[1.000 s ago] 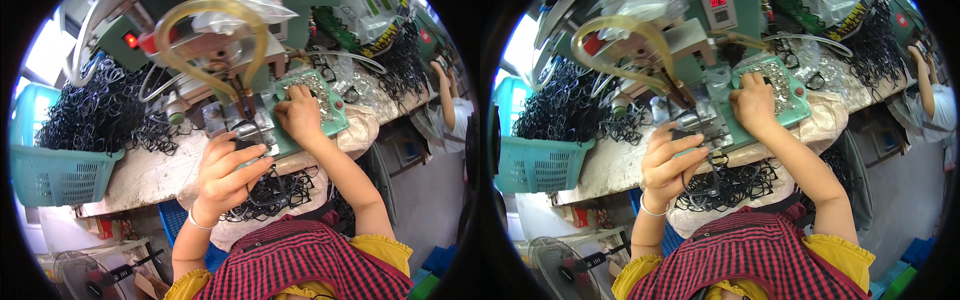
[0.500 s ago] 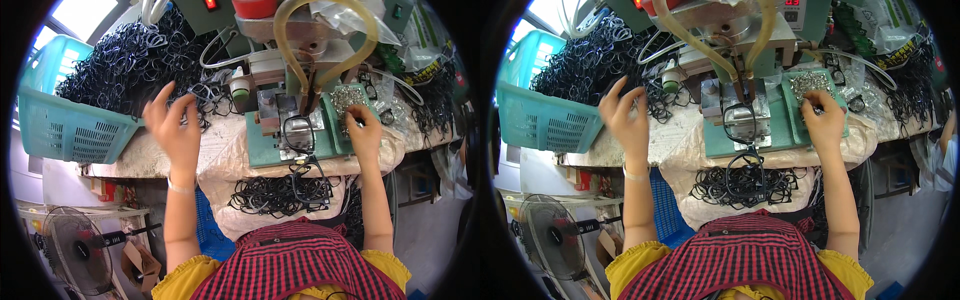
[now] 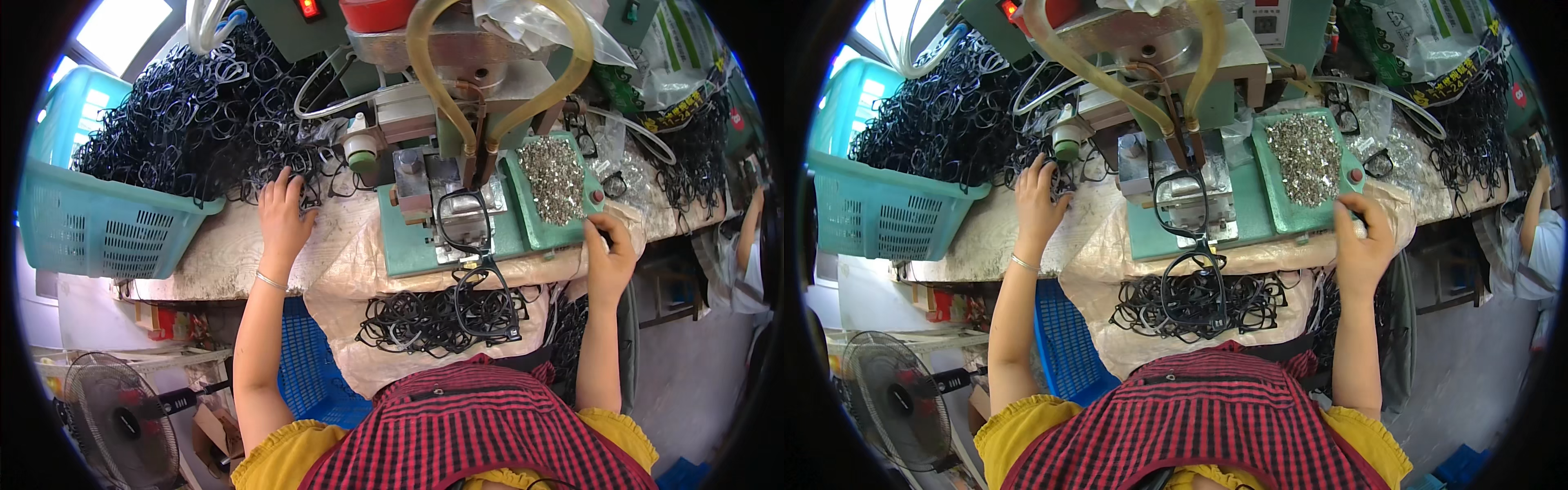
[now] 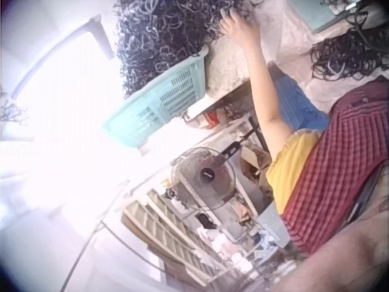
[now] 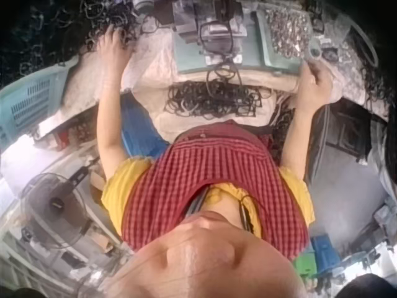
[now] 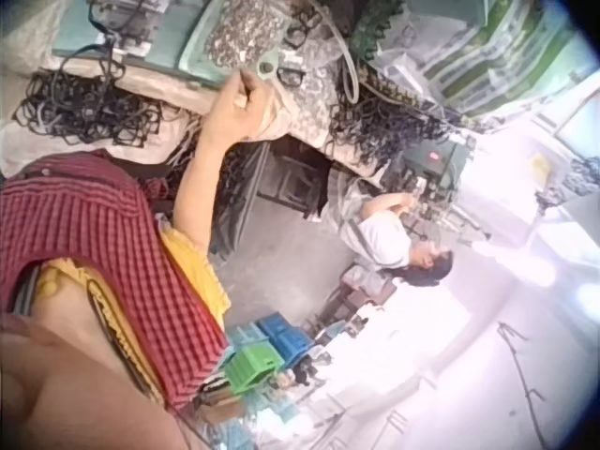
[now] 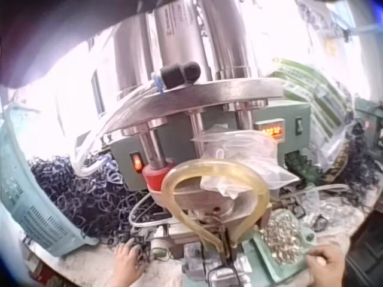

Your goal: The person repeatedly picks up black eyeglass frames from a pile, places them into a green fixture on a machine, and presses a lever to attach small metal components. After each cycle, the person removes the glasses and places them on the table. The process is repeated continuously throughout the clip.

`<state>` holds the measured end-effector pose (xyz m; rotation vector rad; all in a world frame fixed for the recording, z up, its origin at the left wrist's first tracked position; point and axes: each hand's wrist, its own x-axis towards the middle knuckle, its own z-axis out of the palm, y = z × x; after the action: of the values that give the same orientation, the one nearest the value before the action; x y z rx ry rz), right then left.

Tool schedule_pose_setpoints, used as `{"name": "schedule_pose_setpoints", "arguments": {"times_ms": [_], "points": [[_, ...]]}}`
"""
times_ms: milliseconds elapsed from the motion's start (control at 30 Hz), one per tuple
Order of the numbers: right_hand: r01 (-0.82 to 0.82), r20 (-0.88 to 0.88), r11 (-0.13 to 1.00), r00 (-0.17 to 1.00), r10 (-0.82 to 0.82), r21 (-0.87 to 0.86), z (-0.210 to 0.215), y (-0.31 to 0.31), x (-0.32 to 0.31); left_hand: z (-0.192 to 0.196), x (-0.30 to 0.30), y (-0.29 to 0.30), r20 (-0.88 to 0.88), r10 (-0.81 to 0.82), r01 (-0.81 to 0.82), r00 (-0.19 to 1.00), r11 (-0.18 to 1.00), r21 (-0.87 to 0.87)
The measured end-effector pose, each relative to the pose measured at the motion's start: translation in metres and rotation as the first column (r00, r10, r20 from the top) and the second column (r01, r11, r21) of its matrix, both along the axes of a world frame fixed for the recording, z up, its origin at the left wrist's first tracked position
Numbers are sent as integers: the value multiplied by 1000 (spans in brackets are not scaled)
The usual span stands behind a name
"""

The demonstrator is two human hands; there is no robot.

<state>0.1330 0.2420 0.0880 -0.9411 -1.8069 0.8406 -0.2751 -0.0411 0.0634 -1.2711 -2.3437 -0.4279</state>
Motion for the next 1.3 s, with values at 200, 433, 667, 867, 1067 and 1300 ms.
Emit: {"name": "schedule_pose_setpoints", "arguments": {"times_ms": [200,433,667,867,1067,1300], "points": [[-403,-102,866,888,448,296,68,-21,-97,5,-1,-8,17,-118,119,993,993,-23],[-433,-395,900,835,383,-42,54,-41,-122,15,57,6,-68,55,-48,996,994,97],[-587,-526,797,726,442,-140,70,-53,-129,63,99,36,523,-312,-332,793,500,800],[-615,-454,777,735,503,-135,86,-62,-108,119,162,42,19,-728,537,685,523,662],[-156,428,923,904,-11,352,14,23,-74,113,186,82,-28,-738,714,674,642,278],[-109,354,885,933,-66,452,-19,45,-60,120,180,84,18,-792,745,611,582,326]]}}
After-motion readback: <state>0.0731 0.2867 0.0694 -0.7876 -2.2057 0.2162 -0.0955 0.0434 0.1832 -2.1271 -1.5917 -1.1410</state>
